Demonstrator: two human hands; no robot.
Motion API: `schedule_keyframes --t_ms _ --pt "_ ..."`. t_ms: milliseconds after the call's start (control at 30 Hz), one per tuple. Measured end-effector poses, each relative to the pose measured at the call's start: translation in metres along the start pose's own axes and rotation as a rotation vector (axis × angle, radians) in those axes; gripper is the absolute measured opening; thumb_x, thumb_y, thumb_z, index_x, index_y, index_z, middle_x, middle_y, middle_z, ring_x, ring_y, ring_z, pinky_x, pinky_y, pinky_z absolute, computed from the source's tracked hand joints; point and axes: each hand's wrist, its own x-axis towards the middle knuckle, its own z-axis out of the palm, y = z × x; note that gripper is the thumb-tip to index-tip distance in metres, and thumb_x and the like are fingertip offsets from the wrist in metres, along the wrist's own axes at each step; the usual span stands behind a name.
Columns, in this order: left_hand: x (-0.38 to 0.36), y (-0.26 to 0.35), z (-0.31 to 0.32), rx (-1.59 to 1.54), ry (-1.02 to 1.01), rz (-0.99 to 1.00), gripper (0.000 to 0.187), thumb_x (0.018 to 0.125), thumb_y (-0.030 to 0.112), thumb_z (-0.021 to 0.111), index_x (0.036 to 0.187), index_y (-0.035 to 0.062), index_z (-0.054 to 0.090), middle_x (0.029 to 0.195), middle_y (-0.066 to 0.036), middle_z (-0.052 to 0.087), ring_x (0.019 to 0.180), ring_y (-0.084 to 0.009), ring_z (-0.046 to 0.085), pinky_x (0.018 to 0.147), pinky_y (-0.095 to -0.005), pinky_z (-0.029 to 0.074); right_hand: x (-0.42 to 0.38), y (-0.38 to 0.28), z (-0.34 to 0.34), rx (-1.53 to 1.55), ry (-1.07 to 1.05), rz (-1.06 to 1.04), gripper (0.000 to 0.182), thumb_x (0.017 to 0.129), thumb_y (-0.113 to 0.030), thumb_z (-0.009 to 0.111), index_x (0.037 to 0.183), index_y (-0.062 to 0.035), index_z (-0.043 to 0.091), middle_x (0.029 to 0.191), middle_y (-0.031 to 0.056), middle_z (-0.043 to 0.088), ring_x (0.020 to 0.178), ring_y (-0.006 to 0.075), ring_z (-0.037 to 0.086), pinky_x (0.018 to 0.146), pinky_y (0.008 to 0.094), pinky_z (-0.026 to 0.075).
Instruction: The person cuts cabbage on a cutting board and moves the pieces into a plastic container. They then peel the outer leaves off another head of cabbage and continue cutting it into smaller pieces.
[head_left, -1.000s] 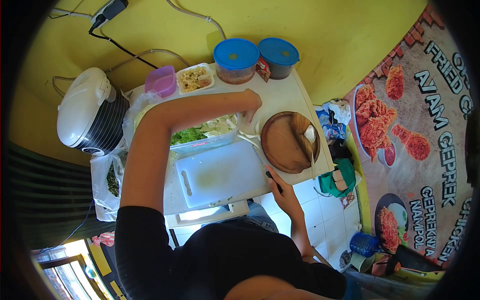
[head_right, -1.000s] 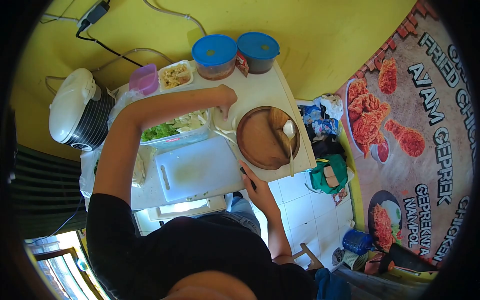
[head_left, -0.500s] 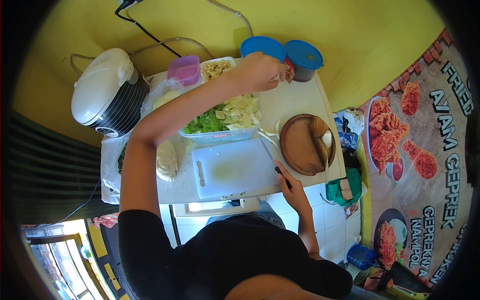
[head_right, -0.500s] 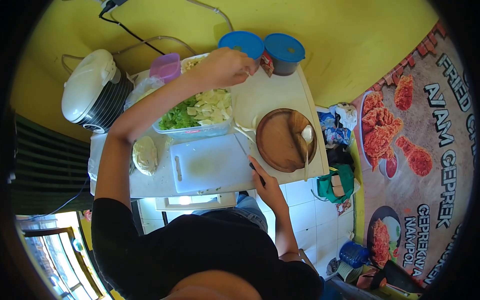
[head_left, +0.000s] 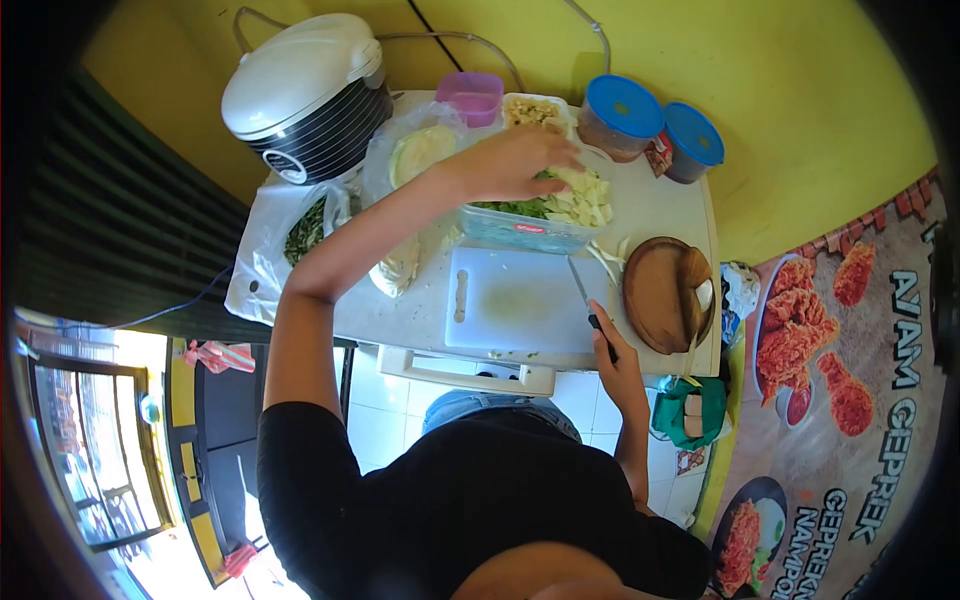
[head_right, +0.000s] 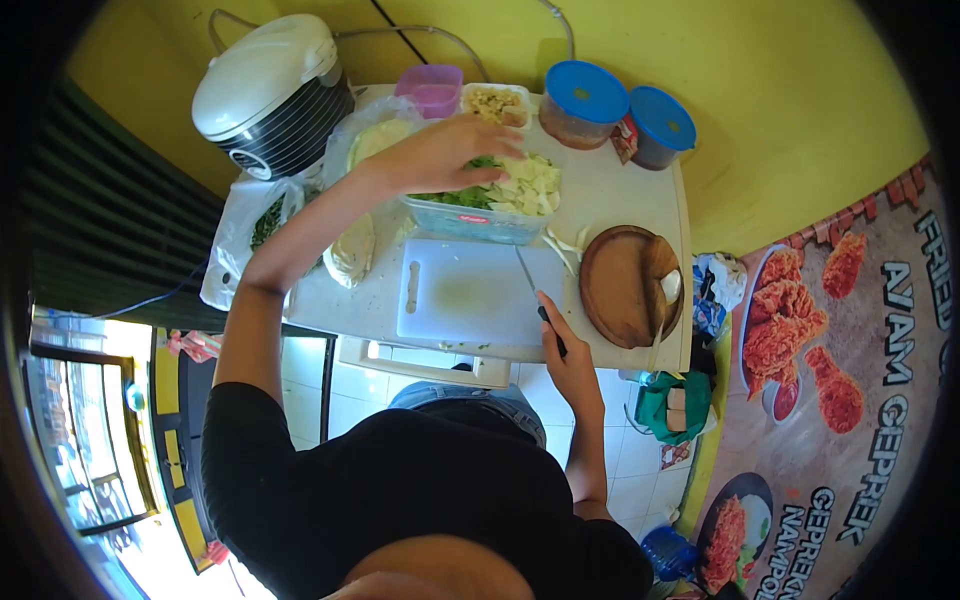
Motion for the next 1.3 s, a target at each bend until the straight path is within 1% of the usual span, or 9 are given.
schedule_keyframes --t_ms 133,200,500,567,700,767,1000,1067,1300 --pt "-0.050 0.032 -0.053 -0.025 0.228 -0.117 0.026 0.091 0.023 0.061 0.110 0.0071 0.068 0.117 -0.011 0.065 0.109 -0.0294 0.060 0.096 -0.0393 0.046 0.001 0.006 0.005 -0.043 0.032 -0.104 0.042 0.100 -0.015 0.048 0.142 -0.0166 0.045 0.097 0.0069 0.062 0.070 0.0084 0.041 0.068 0.0231 0.042" --pt "-0.085 0.046 -0.056 -0.211 0.301 -0.399 0.025 0.091 0.018 0.061 0.111 0.0051 0.067 0.113 -0.012 0.066 0.103 -0.0266 0.063 0.092 -0.0362 0.048 0.002 0.005 0.007 -0.042 0.002 -0.076 0.042 0.100 -0.015 0.048 0.142 -0.0166 0.045 0.096 0.0065 0.061 0.070 0.0085 0.040 0.068 0.0229 0.041" --pt "-0.159 0.046 0.076 -0.223 0.409 -0.868 0.030 0.084 0.011 0.067 0.112 -0.0002 0.064 0.108 -0.020 0.065 0.099 -0.0293 0.066 0.086 -0.0365 0.051 0.007 -0.011 0.021 -0.063 -0.067 -0.053 0.041 0.100 -0.016 0.047 0.142 -0.0164 0.046 0.102 0.0084 0.063 0.072 0.0082 0.042 0.071 0.0229 0.042" --pt "-0.158 0.040 0.093 -0.122 0.459 -0.827 0.029 0.083 0.010 0.066 0.110 -0.0016 0.064 0.106 -0.022 0.064 0.094 -0.0348 0.065 0.083 -0.0401 0.051 0.006 -0.007 0.027 -0.003 -0.073 -0.096 0.042 0.099 -0.013 0.048 0.141 -0.0131 0.046 0.077 -0.0041 0.043 0.066 0.0059 0.031 0.060 0.0200 0.032" --pt "-0.154 0.025 0.106 0.037 0.472 -0.867 0.021 0.084 0.010 0.064 0.102 -0.0019 0.065 0.102 -0.022 0.063 0.089 -0.0391 0.063 0.079 -0.0437 0.051 0.001 -0.017 0.035 0.009 -0.106 -0.009 0.042 0.100 -0.013 0.048 0.142 -0.0136 0.046 0.076 -0.0042 0.043 0.065 0.0058 0.031 0.059 0.0198 0.032" --pt "-0.155 0.021 0.107 0.031 0.396 -0.902 0.019 0.085 0.011 0.064 0.099 -0.0020 0.066 0.100 -0.021 0.063 0.088 -0.0394 0.063 0.078 -0.0441 0.050 -0.001 -0.017 0.037 0.027 -0.105 -0.015 0.041 0.100 -0.016 0.047 0.141 -0.0146 0.046 0.114 0.0098 0.063 0.075 0.0086 0.046 0.076 0.0237 0.044" --pt "-0.151 0.065 0.093 -0.075 0.585 -0.748 0.010 0.082 0.008 0.066 0.089 -0.0002 0.068 0.090 -0.015 0.066 0.082 -0.0336 0.065 0.074 -0.0396 0.052 -0.014 -0.013 0.033 0.040 -0.012 0.011 0.041 0.100 -0.015 0.048 0.141 -0.0139 0.046 0.113 0.0087 0.063 0.077 0.0087 0.045 0.076 0.0229 0.043" --pt "-0.144 0.092 0.098 -0.153 0.632 -0.644 0.010 0.079 0.006 0.070 0.087 0.0009 0.068 0.091 -0.012 0.066 0.082 -0.0311 0.065 0.075 -0.0367 0.052 -0.020 -0.016 0.030 0.077 -0.054 0.217 0.041 0.100 -0.015 0.047 0.141 -0.0126 0.046 0.116 0.0068 0.062 0.081 0.0083 0.047 0.080 0.0228 0.043" --pt "-0.141 0.130 0.143 -0.271 0.422 -0.616 0.015 0.075 0.009 0.076 0.087 0.0025 0.070 0.094 -0.011 0.065 0.087 -0.0279 0.065 0.077 -0.0352 0.052 -0.031 -0.007 0.044 0.145 0.038 0.124 0.041 0.100 -0.014 0.047 0.141 -0.0132 0.047 0.115 0.0058 0.061 0.084 0.0074 0.047 0.081 0.0218 0.042"
